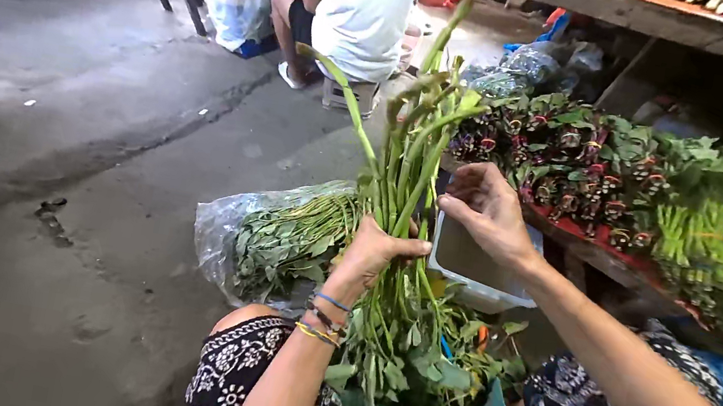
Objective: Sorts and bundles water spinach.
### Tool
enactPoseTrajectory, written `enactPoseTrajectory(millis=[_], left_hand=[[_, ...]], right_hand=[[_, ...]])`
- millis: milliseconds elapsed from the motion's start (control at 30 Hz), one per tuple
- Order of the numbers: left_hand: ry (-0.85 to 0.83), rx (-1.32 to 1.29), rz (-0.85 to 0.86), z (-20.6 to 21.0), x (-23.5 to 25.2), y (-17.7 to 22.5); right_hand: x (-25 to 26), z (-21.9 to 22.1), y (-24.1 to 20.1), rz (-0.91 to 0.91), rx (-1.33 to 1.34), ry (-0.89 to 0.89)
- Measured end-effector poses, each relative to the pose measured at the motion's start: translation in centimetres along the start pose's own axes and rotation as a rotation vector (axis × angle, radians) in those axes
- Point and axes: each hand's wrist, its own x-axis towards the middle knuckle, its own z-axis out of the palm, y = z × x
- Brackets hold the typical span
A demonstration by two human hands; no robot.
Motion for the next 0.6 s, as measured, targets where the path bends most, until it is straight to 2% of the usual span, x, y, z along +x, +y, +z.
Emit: enactPoseTrajectory(millis=[100, 300, 400, 500, 600], left_hand=[[-0.067, 0.119, -0.022, 1.5, 0.2, -1.2], [-0.125, 0.268, -0.064, 2.2, 0.6, -3.2], [-0.125, 0.277, -0.091, 2.4, 0.9, -4.0], [-0.082, 0.299, -0.134, 2.6, 1.3, -4.6], [-0.061, 0.325, -0.146, 2.6, 1.7, -5.2]], right_hand=[[-0.1, -1.1, 0.8, 0.06, 0.008, -0.019], [-1.2, -2.0, 2.5, 0.422, 0.198, -0.03], [-1.5, -2.4, 3.7, 0.517, 0.233, -0.066], [-2.0, -2.8, 5.2, 0.458, 0.022, -0.091], [-3.1, -2.6, 6.1, 0.249, -0.329, -0.107]])
